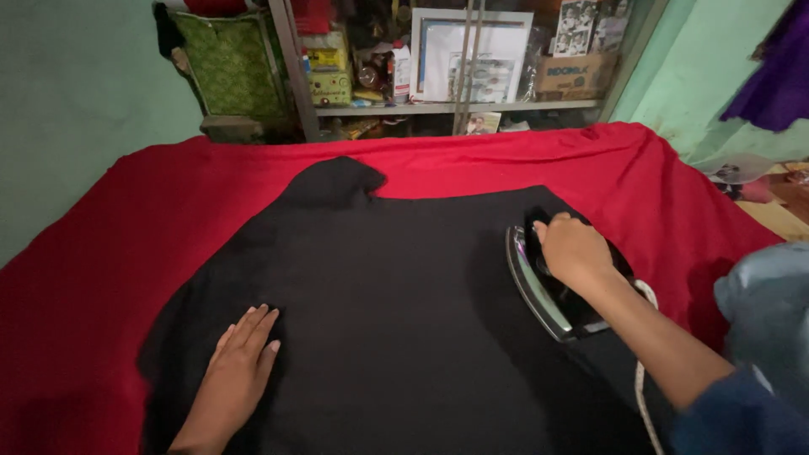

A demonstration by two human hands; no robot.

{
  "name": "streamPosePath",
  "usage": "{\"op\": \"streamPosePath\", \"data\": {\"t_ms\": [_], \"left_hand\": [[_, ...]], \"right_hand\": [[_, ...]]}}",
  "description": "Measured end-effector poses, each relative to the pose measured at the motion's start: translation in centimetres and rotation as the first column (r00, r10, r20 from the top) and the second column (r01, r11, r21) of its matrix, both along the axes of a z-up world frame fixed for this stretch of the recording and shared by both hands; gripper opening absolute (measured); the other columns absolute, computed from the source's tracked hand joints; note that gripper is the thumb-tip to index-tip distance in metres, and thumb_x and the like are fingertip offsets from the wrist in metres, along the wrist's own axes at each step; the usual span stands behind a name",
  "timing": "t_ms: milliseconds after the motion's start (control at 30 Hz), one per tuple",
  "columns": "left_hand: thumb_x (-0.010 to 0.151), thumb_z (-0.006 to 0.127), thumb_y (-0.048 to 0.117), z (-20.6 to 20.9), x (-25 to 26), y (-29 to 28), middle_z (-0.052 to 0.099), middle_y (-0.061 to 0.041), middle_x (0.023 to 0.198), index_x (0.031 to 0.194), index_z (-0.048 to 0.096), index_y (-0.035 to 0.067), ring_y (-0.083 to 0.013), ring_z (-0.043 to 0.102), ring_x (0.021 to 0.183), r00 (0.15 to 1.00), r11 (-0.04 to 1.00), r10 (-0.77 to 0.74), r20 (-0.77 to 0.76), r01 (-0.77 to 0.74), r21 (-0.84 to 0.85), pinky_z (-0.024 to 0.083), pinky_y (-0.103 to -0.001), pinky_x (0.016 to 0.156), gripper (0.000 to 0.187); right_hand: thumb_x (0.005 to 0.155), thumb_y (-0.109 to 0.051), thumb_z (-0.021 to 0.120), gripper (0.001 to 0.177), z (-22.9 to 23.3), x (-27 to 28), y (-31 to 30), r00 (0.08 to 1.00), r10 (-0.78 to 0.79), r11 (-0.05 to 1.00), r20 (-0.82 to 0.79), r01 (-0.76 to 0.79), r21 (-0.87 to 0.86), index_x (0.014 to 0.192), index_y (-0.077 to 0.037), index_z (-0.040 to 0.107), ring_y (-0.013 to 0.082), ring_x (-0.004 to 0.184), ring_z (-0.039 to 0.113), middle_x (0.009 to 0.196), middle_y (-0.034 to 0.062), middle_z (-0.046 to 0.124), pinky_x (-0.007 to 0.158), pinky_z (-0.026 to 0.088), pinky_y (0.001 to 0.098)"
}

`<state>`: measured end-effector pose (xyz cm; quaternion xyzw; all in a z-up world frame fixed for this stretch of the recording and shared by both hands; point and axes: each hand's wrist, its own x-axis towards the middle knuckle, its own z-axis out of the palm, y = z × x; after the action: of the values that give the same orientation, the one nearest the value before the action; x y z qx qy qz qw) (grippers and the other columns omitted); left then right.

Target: Ironing a black shirt on a bed surface.

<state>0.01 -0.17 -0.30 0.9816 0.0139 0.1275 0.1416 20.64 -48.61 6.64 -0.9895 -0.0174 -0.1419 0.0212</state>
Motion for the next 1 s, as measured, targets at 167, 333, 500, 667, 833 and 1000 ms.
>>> {"op": "streamPosePath", "data": {"t_ms": [167,333,500,667,833,1000], "left_hand": [[0.101,0.045,0.032,1.4,-0.1,-0.7,0.042,-0.006,0.157,0.153,0.046,0.017,-0.021,0.029,0.15,0.996,0.999,0.032,-0.08,-0.034,-0.021,0.02,-0.042,0.122,0.054],[0.1,0.047,0.032,0.4,0.2,-0.2,0.042,-0.007,0.156,0.15,0.047,0.015,-0.0215,0.03,0.15,0.998,0.999,0.027,-0.061,-0.025,0.029,0.021,-0.042,0.123,0.053],[0.101,0.047,0.031,0.7,-0.1,-0.4,0.043,-0.007,0.157,0.148,0.047,0.014,-0.0225,0.031,0.15,1.0,1.0,0.003,-0.018,-0.003,-0.006,0.022,-0.043,0.123,0.05],[0.1,0.047,0.033,1.2,0.1,-0.7,0.042,-0.006,0.157,0.153,0.046,0.017,-0.0216,0.03,0.15,0.995,0.999,0.046,-0.091,-0.046,0.006,0.021,-0.042,0.123,0.055],[0.101,0.047,0.031,1.4,-0.3,-0.7,0.043,-0.007,0.159,0.15,0.047,0.015,-0.0218,0.031,0.15,0.999,0.999,0.009,-0.04,-0.011,-0.044,0.022,-0.042,0.123,0.052],[0.101,0.048,0.029,1.2,-0.1,-0.7,0.043,-0.008,0.156,0.152,0.048,0.014,-0.0223,0.03,0.15,0.998,0.998,0.018,-0.065,-0.022,-0.061,0.022,-0.043,0.122,0.053]], "right_hand": [[0.107,-0.044,0.048,0.056,-1.6,5.2,0.9,0.997,0.007,0.999,0.081,-0.004,-0.033,0.104,0.01,0.065,0.0446,0.087,0.075,0.094,0.0291,0.074,0.074,0.061,0.0509],[0.108,-0.043,0.048,0.055,-1.6,8.1,1.6,0.995,0.009,0.999,0.097,-0.005,-0.046,0.106,0.009,0.067,0.044,0.087,0.075,0.096,0.0282,0.074,0.074,0.061,0.0508],[0.106,-0.046,0.05,0.056,-1.3,9.3,1.3,0.994,0.015,1.0,0.105,-0.012,-0.027,0.106,0.006,0.068,0.0451,0.09,0.074,0.097,0.0284,0.074,0.077,0.06,0.0527],[0.105,-0.05,0.049,0.057,1.4,7.1,0.1,0.996,0.085,0.996,-0.026,-0.085,0.006,0.109,0.003,0.069,0.0482,0.093,0.072,0.097,0.0292,0.073,0.081,0.058,0.0569],[0.102,-0.054,0.05,0.059,3.4,4.8,-0.4,0.973,0.2,0.98,-0.112,-0.201,0.001,0.116,0.0,0.068,0.0453,0.089,0.072,0.09,0.0285,0.073,0.08,0.057,0.0547],[0.094,-0.059,0.054,0.062,4.5,3.5,1.4,0.938,0.282,0.959,-0.2,-0.28,0.038,0.119,-0.004,0.067,0.0409,0.079,0.075,0.081,0.0259,0.074,0.076,0.059,0.0509]]}}
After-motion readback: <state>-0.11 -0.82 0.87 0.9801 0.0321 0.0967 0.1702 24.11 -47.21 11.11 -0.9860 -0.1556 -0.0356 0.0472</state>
